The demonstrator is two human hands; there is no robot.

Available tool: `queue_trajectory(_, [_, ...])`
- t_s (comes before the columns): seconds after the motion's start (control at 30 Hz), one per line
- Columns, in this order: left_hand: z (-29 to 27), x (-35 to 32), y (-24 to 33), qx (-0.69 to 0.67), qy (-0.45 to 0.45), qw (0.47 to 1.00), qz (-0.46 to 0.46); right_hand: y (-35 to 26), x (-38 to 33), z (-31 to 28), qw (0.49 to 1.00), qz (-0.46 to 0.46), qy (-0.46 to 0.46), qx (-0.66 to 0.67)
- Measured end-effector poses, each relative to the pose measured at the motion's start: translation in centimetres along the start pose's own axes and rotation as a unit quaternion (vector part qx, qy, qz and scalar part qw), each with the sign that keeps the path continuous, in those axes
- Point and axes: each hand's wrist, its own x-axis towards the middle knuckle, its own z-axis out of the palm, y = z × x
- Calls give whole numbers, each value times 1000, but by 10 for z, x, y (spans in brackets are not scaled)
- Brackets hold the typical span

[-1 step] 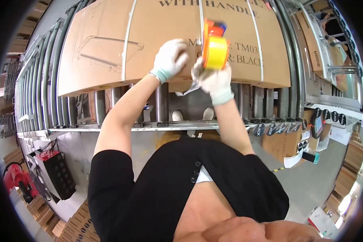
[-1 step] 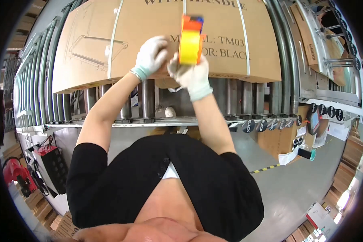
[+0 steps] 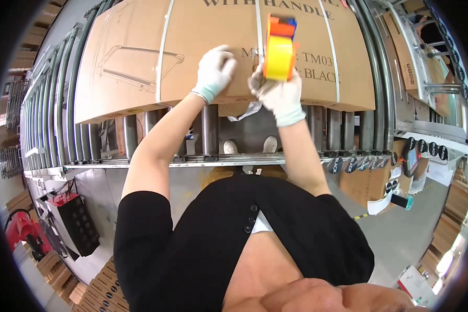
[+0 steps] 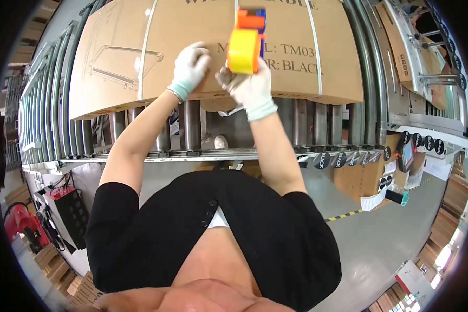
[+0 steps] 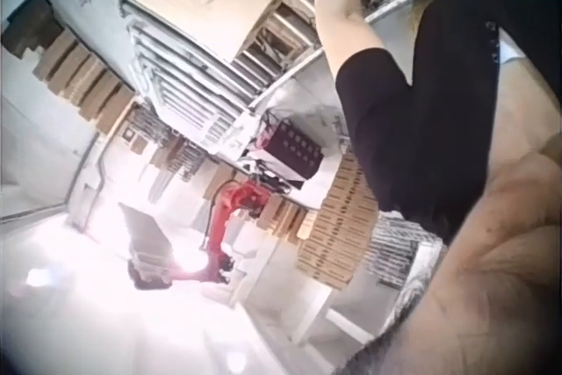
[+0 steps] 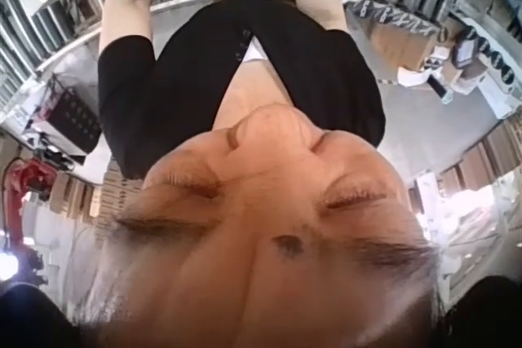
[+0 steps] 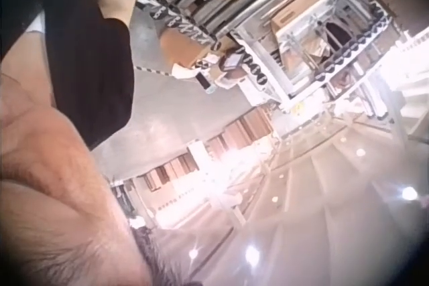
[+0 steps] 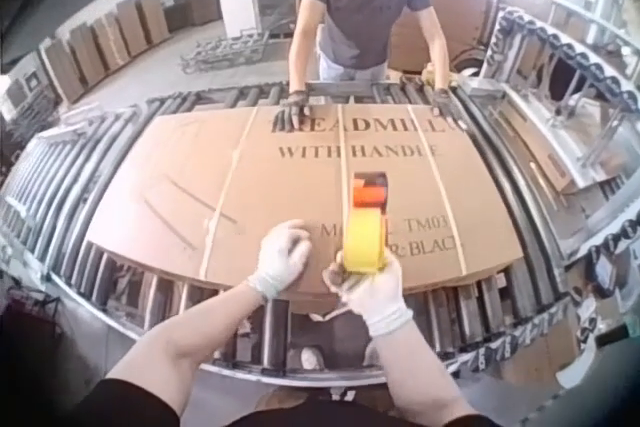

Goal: Packing a treadmill into a cardboard box on a conveyor belt, securing it with tape and applying labels.

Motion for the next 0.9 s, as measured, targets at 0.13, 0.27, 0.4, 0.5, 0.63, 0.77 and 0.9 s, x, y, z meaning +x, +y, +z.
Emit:
queue_trajectory(0.13, [-31,44,27,-473,-36,785,-398,-7,-2,31,805,-282,132,-504])
queue_trajectory(0.27, [-61,90,82,-605,-95,682,-401,-8,5,23,375,-498,58,-779])
queue_trajectory(0.4, [-62,115,69,-562,-145,658,-480,-16,9,23,392,-480,21,-785])
queue_trajectory(0.5, [-50,133,28,-569,-232,643,-457,-15,11,19,490,-361,-2,-793])
queue_trajectory(0.63, [-25,175,18,-467,-311,641,-523,-34,16,23,612,-248,-77,-748])
queue_trajectory(0.77, [0,213,24,-565,-366,563,-479,-55,45,-1,733,-314,-6,-603])
queue_trajectory(0.9, [32,218,-16,-597,-343,600,-408,-86,74,-22,757,-307,-31,-576])
